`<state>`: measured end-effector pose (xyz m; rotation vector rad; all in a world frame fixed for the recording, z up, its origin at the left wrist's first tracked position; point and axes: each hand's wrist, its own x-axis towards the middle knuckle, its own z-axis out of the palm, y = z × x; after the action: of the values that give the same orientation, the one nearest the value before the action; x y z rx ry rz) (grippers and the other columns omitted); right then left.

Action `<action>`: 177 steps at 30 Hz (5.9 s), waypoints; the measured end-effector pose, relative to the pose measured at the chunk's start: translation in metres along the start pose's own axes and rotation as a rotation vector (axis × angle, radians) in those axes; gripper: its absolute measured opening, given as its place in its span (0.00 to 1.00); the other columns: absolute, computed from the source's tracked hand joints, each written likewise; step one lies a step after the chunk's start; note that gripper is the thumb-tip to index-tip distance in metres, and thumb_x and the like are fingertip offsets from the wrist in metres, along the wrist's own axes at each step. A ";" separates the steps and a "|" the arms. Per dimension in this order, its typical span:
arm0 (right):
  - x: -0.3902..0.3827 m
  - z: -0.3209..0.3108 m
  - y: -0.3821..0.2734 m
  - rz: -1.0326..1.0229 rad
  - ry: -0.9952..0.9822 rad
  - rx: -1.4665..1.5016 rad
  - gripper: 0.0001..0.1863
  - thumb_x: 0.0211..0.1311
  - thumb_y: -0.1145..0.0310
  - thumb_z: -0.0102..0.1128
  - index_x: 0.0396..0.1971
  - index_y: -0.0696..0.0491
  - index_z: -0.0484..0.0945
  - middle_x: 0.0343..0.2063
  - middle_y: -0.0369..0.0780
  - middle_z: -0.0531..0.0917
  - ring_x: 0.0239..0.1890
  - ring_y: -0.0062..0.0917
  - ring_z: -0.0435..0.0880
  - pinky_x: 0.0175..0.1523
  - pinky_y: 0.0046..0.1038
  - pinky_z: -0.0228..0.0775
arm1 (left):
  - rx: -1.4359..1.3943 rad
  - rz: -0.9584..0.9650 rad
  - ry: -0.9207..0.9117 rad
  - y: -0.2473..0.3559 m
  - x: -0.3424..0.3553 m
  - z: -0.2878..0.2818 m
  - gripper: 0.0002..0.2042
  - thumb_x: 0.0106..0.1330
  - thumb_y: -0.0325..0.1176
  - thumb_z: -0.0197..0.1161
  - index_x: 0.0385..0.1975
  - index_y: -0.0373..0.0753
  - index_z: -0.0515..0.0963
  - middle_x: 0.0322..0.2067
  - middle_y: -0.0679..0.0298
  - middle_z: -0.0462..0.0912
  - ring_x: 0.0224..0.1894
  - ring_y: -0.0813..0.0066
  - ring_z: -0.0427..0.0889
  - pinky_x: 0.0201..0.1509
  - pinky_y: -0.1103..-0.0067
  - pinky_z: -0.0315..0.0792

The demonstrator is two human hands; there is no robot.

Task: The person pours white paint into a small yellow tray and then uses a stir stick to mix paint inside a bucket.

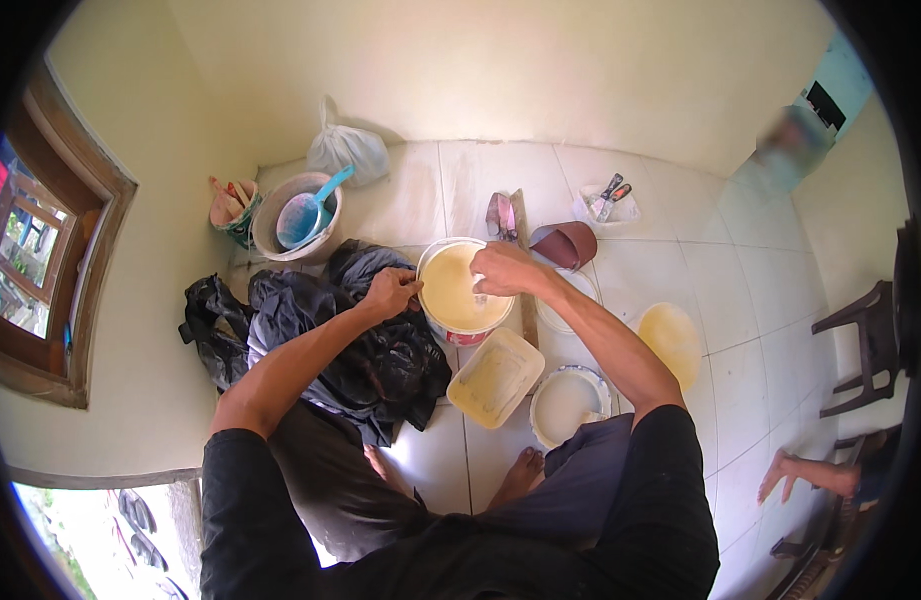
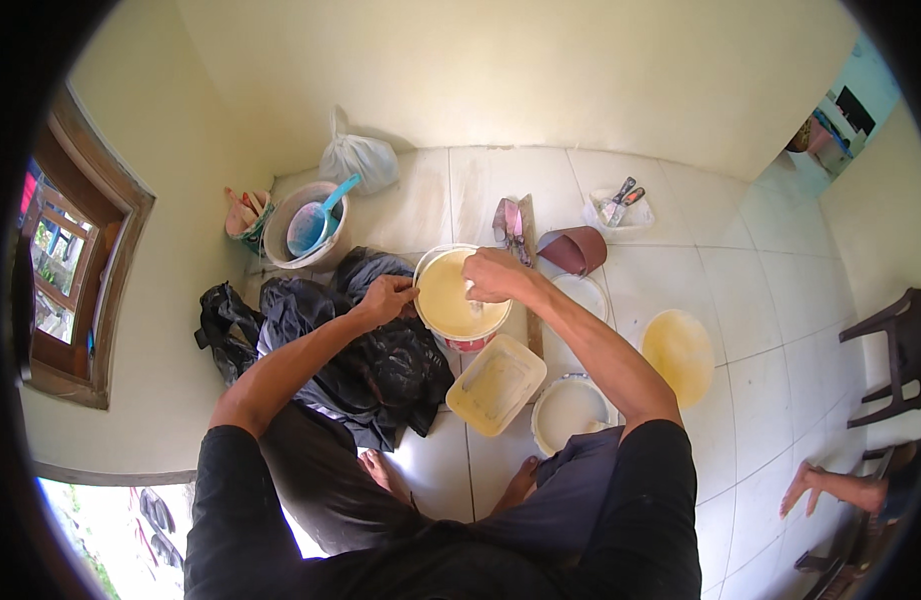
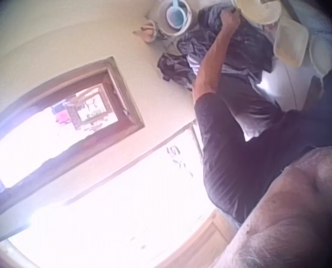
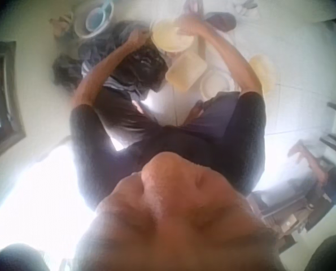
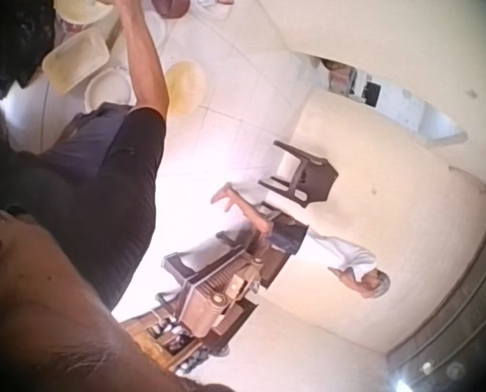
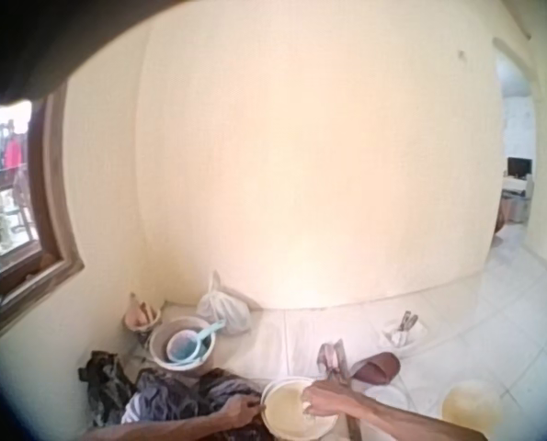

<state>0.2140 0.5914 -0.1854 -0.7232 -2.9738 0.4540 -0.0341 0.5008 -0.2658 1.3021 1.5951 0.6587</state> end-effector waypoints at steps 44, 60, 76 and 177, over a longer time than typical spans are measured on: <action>0.010 -0.001 -0.006 0.123 0.141 -0.173 0.06 0.42 0.74 0.63 0.20 0.62 0.82 0.23 0.54 0.82 0.31 0.49 0.84 0.37 0.43 0.76 | -0.115 -0.049 0.006 0.003 -0.002 0.000 0.13 0.71 0.34 0.59 0.48 0.34 0.82 0.34 0.65 0.87 0.28 0.79 0.86 0.28 0.85 0.75; 0.009 0.004 -0.003 0.094 0.210 -0.186 0.08 0.44 0.73 0.63 0.23 0.63 0.82 0.25 0.55 0.83 0.32 0.48 0.84 0.38 0.43 0.76 | -0.104 -0.044 -0.037 -0.002 0.004 0.001 0.13 0.72 0.36 0.58 0.49 0.36 0.82 0.33 0.66 0.86 0.29 0.79 0.86 0.34 0.83 0.77; 0.006 0.004 -0.005 0.089 0.223 -0.136 0.06 0.37 0.74 0.62 0.18 0.61 0.81 0.22 0.54 0.82 0.28 0.47 0.84 0.35 0.42 0.76 | -0.104 -0.048 -0.022 0.004 0.002 0.004 0.12 0.72 0.34 0.58 0.48 0.36 0.82 0.33 0.67 0.86 0.27 0.80 0.86 0.30 0.83 0.75; 0.003 0.014 -0.005 0.109 0.260 -0.145 0.08 0.43 0.71 0.61 0.21 0.61 0.82 0.24 0.53 0.83 0.31 0.47 0.85 0.36 0.42 0.78 | -0.065 -0.106 -0.053 0.006 0.005 0.000 0.13 0.71 0.36 0.60 0.50 0.38 0.82 0.34 0.67 0.87 0.27 0.80 0.85 0.28 0.85 0.72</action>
<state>0.2078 0.5851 -0.1977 -0.8859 -2.7528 0.1359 -0.0319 0.5075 -0.2622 1.1694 1.5749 0.6006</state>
